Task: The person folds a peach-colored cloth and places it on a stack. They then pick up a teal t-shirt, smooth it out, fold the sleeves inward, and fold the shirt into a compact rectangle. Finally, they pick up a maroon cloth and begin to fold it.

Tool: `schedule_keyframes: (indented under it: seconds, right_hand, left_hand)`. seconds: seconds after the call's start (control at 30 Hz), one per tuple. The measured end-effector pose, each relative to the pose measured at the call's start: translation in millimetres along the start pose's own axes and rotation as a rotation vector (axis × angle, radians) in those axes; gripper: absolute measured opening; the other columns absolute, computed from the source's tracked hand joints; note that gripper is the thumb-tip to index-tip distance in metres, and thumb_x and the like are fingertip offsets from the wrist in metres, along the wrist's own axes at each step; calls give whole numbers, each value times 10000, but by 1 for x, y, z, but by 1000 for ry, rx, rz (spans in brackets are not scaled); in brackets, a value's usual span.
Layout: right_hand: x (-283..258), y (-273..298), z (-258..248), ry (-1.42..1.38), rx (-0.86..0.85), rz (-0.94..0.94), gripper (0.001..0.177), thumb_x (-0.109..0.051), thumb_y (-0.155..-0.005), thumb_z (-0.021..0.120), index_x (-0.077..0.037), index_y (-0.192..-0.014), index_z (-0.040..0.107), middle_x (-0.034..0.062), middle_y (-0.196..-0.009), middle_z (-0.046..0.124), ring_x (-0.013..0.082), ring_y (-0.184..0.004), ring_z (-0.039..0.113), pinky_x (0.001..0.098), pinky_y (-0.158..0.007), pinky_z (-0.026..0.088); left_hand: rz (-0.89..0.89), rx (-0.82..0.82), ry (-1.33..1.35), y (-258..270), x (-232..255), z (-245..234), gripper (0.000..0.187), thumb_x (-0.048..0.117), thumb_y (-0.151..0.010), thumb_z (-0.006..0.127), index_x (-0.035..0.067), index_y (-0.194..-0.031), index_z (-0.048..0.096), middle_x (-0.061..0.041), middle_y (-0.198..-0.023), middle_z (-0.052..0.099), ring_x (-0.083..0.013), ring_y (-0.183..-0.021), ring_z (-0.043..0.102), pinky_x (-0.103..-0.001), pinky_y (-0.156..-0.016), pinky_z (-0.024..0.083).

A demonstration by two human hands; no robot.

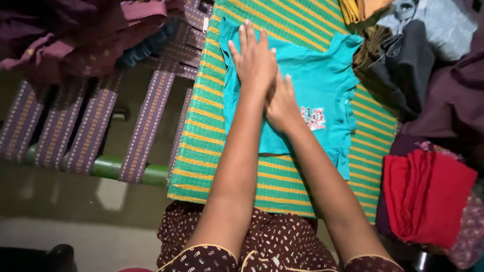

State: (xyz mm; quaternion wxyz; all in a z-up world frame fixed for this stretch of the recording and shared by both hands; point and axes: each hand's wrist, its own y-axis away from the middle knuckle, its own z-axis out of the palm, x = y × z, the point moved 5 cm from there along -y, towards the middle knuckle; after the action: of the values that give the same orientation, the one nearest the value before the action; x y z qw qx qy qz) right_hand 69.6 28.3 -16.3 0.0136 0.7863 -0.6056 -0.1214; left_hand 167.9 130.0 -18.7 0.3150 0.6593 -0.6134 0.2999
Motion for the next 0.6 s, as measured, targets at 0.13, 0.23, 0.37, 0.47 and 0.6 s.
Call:
schedule_keyframes:
  seconds: [0.13, 0.23, 0.37, 0.47, 0.6]
  right_hand:
    - [6, -11, -16, -178, 124, 12, 749, -368, -1040, 507, -31, -1651, 234, 154, -1730, 211, 331, -1623, 188, 563, -1308, 111]
    - [58, -20, -22, 63, 125, 126, 736, -411, -1070, 522, -75, -1659, 237, 168, -1741, 148, 339, -1614, 118, 554, -1274, 66]
    - [132, -14, -37, 11, 91, 390, 761, -474, -1087, 411, -55, -1665, 148, 138, -1751, 55, 291, -1625, 48, 541, -1292, 48]
    - [148, -12, -36, 38, 75, 445, 762, -508, -1104, 349, -48, -1668, 122, 128, -1749, 13, 283, -1621, 14, 546, -1294, 41]
    - [150, -10, -25, 117, 97, 425, 755, -492, -1123, 344, -16, -1665, 121, 175, -1741, 13, 320, -1612, 23, 582, -1265, 25]
  left_hand:
    - [-12, 22, 24, -4, -3, 5, 654, 324, -931, 694, 94, -1502, 472, -158, -1672, 217, -309, -1566, 161, -613, -1256, 82]
    - [-17, 0, -21, -2, -5, 7, 675, 320, -924, 697, 104, -1515, 452, -152, -1677, 208, -301, -1573, 156, -610, -1259, 87]
    - [-3, 12, -65, -3, -3, 10, 698, 323, -924, 702, 100, -1526, 428, -155, -1675, 208, -306, -1568, 159, -621, -1251, 103]
    - [14, 43, -71, -2, -3, 11, 719, 324, -905, 718, 100, -1524, 430, -168, -1669, 208, -316, -1563, 163, -617, -1255, 120]
    - [33, 39, -92, -2, -4, 11, 712, 333, -915, 722, 98, -1521, 431, -186, -1664, 225, -335, -1558, 180, -638, -1240, 133]
